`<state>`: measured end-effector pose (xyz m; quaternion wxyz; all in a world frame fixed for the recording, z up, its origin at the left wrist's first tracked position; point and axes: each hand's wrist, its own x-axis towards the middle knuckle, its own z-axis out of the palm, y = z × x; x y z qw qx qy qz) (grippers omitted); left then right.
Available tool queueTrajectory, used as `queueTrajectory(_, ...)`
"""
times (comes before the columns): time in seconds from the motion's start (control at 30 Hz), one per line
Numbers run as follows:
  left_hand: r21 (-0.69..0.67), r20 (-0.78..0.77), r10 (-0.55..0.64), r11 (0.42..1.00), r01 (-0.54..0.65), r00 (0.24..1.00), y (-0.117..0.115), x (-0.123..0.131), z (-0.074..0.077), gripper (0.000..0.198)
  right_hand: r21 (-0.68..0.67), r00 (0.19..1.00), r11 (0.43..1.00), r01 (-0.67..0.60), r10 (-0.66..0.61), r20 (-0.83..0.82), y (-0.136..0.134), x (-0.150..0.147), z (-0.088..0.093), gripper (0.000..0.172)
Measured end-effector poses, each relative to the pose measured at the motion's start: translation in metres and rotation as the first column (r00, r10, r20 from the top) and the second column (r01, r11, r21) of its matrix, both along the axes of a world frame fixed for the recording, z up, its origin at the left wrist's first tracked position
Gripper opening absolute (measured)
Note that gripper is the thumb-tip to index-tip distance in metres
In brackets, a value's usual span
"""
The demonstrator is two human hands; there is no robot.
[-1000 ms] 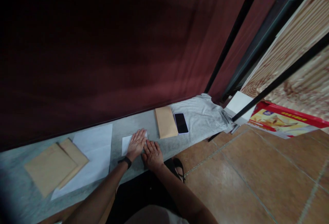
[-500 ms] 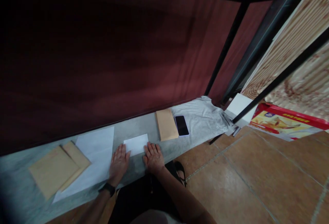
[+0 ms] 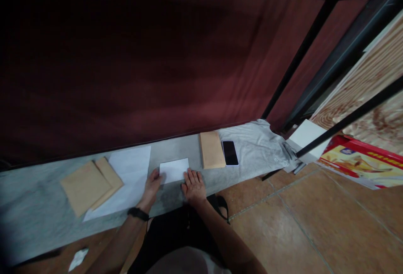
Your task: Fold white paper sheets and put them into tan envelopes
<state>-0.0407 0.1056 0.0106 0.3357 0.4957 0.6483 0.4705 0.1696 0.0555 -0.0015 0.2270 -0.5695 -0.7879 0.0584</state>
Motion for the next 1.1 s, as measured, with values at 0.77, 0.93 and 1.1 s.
queueTrajectory(0.77, 0.265, -0.194, -0.053, 0.958, 0.105, 0.979, -0.048, 0.007, 0.057, 0.014, -0.093, 0.743, 0.995, -0.042, -0.031, -0.669, 0.011, 0.021, 0.017, 0.042)
queueTrajectory(0.93, 0.195, -0.056, -0.121, 0.972, 0.129, 0.991, -0.055, 0.005, 0.065, 0.016, -0.136, 0.676, 0.979, -0.149, 0.001, -0.737, 0.007, 0.021, 0.033, 0.029)
queueTrajectory(1.1, 0.139, 0.186, -0.054, 0.99, 0.028, 0.981, -0.05, 0.002, 0.063, 0.018, -0.219, 0.612, 0.946, -0.239, -0.028, -0.79, -0.003, 0.019, 0.041, 0.053)
